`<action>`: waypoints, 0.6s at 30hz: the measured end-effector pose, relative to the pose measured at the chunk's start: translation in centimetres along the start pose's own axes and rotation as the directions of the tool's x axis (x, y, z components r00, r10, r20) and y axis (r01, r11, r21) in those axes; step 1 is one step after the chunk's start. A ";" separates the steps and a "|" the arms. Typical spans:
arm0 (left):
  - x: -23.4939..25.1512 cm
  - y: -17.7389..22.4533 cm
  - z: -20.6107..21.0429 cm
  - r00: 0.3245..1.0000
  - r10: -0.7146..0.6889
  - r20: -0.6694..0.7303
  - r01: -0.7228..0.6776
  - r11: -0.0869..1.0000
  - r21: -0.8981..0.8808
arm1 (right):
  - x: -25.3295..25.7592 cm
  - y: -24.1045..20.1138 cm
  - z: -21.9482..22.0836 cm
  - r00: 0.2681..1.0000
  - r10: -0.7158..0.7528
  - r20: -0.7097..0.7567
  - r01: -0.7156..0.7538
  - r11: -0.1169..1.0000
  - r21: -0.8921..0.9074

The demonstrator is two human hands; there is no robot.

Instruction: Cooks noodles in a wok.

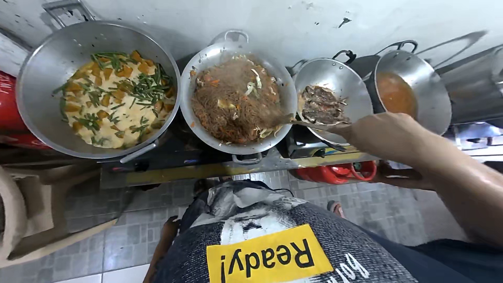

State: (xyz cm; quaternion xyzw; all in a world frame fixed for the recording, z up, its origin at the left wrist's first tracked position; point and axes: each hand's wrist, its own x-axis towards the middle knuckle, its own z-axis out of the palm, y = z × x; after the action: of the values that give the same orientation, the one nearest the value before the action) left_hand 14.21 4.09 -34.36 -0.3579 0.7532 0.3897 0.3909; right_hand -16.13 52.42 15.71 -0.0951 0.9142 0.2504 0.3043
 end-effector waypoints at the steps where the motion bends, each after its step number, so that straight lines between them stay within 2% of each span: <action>1: 0.0 0.4 -0.3 1.000 -0.008 -0.005 0.008 1.000 -0.020 | 0.5 -0.7 0.6 1.000 -0.003 0.014 0.003 1.000 0.027; 5: 0.7 0.5 -0.4 1.000 -0.004 -0.028 0.001 0.996 -0.085 | 5.2 -4.9 3.6 0.998 -0.006 0.062 -0.005 0.983 0.182; 8: 0.3 1.0 -0.7 1.000 -0.004 -0.005 0.004 1.000 -0.026 | 9.0 -7.7 5.6 0.998 0.031 0.060 -0.050 0.933 0.357; 10: 0.6 0.4 -0.4 1.000 0.014 0.018 -0.015 0.999 0.037 | 10.0 -8.2 6.1 0.999 0.028 0.035 -0.040 0.913 0.405; 13: 0.9 0.1 -0.7 0.999 0.026 0.047 -0.030 0.997 0.074 | 7.0 -5.5 3.4 1.000 0.014 -0.017 -0.006 0.922 0.387; 16: 1.0 0.3 -1.4 1.000 0.019 0.025 -0.020 0.998 0.057 | 2.0 -1.4 1.2 0.984 0.020 -0.176 0.047 0.928 0.370; 18: 0.9 0.6 -1.5 1.000 0.006 0.028 -0.007 0.999 0.039 | 0.6 -0.3 -0.5 0.978 0.009 -0.207 0.067 0.932 0.357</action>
State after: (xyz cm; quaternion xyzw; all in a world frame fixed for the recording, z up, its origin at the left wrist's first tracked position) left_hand 12.87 2.82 -34.40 -0.3425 0.7561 0.3812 0.4071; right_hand -16.74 51.92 15.61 -0.0765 0.9695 0.0621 0.2242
